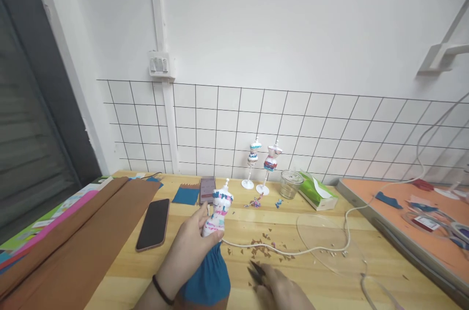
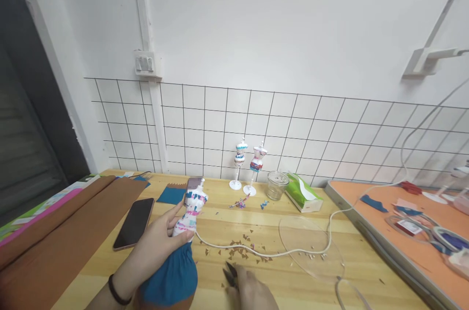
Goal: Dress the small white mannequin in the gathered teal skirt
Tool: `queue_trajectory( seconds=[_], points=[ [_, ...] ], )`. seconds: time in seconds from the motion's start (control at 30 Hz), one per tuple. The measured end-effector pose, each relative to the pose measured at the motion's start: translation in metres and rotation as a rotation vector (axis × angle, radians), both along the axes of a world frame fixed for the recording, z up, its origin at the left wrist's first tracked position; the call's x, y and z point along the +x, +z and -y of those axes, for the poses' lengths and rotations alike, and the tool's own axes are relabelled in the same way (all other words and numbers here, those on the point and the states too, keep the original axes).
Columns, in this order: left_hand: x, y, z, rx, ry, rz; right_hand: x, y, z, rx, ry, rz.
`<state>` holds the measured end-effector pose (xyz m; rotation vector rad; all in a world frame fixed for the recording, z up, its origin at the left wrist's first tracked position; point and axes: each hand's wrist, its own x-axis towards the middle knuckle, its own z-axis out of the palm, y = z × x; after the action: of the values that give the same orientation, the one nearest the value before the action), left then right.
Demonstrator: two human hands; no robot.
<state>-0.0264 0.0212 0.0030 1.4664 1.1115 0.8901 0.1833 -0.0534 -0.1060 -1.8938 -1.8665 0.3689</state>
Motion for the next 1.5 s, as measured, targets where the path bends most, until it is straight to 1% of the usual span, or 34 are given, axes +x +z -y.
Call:
queue_trajectory(
  seconds=[0.03,0.07,0.1,0.13,0.2,0.27,0.33,0.37,0.43,0.5,0.57,0.67,0.73,0.87,0.97,1.07,1.13,1.23,1.3,1.37,1.43,1.5],
  points=[
    [0.0,0.0,0.001,-0.03,-0.019,0.045,0.0,-0.002,0.001,0.019,0.01,0.014],
    [0.0,0.0,0.002,-0.053,-0.037,0.077,0.0,-0.001,0.001,0.037,0.031,0.028],
    [0.001,0.0,0.003,-0.067,-0.055,0.099,0.0,0.005,0.0,0.055,0.053,0.04],
    [0.001,0.001,0.005,-0.073,-0.073,0.111,-0.001,0.014,-0.002,0.079,0.067,0.047],
    [0.003,0.001,0.008,-0.063,-0.108,0.11,-0.005,0.043,-0.007,0.148,0.095,0.042],
    [0.005,0.001,0.012,-0.026,-0.13,0.082,-0.011,0.077,-0.012,0.274,0.112,-0.054],
    [0.007,-0.001,0.015,0.024,-0.14,0.023,-0.019,0.107,-0.018,0.36,0.076,-0.15],
    [0.008,-0.002,0.016,0.05,-0.136,-0.01,-0.022,0.118,-0.022,0.378,0.069,-0.168],
    [0.01,-0.004,0.017,0.104,-0.11,-0.068,-0.028,0.13,-0.028,0.378,0.072,-0.175],
    [0.011,-0.004,0.019,0.159,-0.079,-0.118,-0.03,0.132,-0.032,0.387,0.088,-0.147],
    [0.01,-0.001,0.021,0.222,-0.087,-0.164,-0.028,0.13,-0.034,0.484,0.139,-0.027],
    [0.007,0.008,0.023,0.294,-0.154,-0.218,-0.021,0.131,-0.033,0.667,0.329,0.318],
    [0.004,0.014,0.024,0.301,-0.207,-0.233,-0.016,0.137,-0.031,0.717,0.454,0.513],
    [-0.003,0.021,0.023,0.275,-0.359,-0.248,-0.008,0.148,-0.028,0.703,0.616,0.731],
    [-0.005,0.022,0.022,0.259,-0.455,-0.236,-0.002,0.152,-0.027,0.714,0.703,0.878],
    [-0.002,0.018,0.024,0.271,-0.502,-0.252,0.001,0.157,-0.025,0.714,0.788,0.99],
    [0.002,0.013,0.027,0.3,-0.507,-0.293,0.003,0.16,-0.024,0.68,0.854,1.028],
    [0.011,0.004,0.032,0.384,-0.485,-0.365,0.005,0.163,-0.022,0.588,0.928,1.028],
    [0.017,0.001,0.035,0.445,-0.466,-0.436,0.007,0.161,-0.021,0.482,0.91,0.938],
    [0.021,-0.001,0.038,0.461,-0.472,-0.522,0.009,0.16,-0.019,0.323,0.857,0.751],
    [0.023,-0.001,0.04,0.453,-0.495,-0.588,0.011,0.159,-0.017,0.14,0.801,0.517],
    [0.024,-0.003,0.041,0.465,-0.537,-0.528,0.013,0.161,-0.015,-0.033,0.716,0.278]
  ],
)
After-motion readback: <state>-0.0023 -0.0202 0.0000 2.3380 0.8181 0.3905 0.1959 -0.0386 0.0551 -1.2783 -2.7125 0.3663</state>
